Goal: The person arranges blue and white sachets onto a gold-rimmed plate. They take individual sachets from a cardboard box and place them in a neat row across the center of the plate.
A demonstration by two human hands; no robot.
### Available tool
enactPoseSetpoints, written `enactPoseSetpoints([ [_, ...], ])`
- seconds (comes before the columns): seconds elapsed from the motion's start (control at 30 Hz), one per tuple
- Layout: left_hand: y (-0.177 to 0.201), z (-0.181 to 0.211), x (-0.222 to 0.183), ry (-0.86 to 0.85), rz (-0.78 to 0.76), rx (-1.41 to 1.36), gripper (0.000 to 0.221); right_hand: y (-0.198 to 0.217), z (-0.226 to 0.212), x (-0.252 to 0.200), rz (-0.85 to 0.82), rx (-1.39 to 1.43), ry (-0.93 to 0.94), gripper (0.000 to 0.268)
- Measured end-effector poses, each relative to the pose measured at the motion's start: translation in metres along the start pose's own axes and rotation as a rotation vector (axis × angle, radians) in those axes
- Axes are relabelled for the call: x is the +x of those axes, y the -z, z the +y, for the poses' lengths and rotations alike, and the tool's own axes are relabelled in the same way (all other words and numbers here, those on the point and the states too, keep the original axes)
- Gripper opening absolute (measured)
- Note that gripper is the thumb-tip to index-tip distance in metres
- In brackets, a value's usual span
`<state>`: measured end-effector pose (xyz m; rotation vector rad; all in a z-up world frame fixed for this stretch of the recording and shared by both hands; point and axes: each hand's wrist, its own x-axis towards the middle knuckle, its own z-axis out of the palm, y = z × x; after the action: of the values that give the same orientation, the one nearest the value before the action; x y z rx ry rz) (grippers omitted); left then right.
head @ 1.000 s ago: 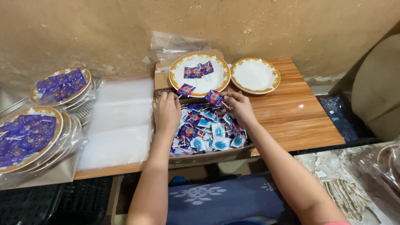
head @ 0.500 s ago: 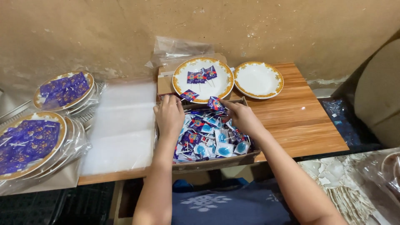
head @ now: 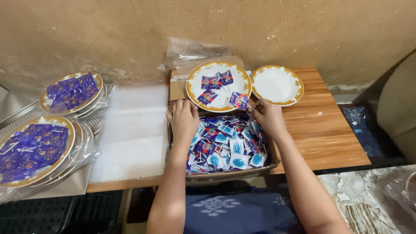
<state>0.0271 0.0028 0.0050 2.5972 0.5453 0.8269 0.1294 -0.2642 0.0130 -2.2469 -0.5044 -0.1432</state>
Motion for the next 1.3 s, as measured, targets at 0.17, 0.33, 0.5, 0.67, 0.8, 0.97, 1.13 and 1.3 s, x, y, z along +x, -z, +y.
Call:
enactPoseSetpoints([
  [0.17,-0.006,-0.005,0.003,-0.018,-0.072,0.031,0.012,0.006,0.010,0.011,0.056,-0.100,0.087,0.013],
  [0.33,-0.011,-0.008,0.004,-0.102,0.019,0.025,0.010,0.007,0.023,0.024,0.078,-0.122,0.066,0.016],
  [0.5,-0.001,0.000,0.005,-0.189,0.148,-0.061,0.009,0.011,-0.001,0.028,0.082,-0.065,0.091,0.015],
  [0.67,-0.009,0.000,0.009,-0.193,0.178,-0.110,0.011,-0.002,0.011,0.049,0.129,-0.100,0.083,0.014],
  [0.8,-0.012,0.001,0.013,-0.201,0.201,-0.106,0.013,-0.012,0.017,0.074,0.144,-0.201,0.136,0.011],
  [0.97,-0.005,0.009,0.018,-0.222,0.214,-0.146,0.014,-0.027,0.012,0.103,0.097,-0.268,0.097,0.016],
  [1.13,-0.003,0.017,0.021,-0.243,0.212,-0.177,0.014,-0.044,0.007,0.123,0.142,-0.237,0.100,0.016],
  [1.3,-0.019,0.009,0.029,-0.182,0.316,-0.032,0.016,-0.049,-0.015,0.121,0.191,-0.142,0.107,0.016],
])
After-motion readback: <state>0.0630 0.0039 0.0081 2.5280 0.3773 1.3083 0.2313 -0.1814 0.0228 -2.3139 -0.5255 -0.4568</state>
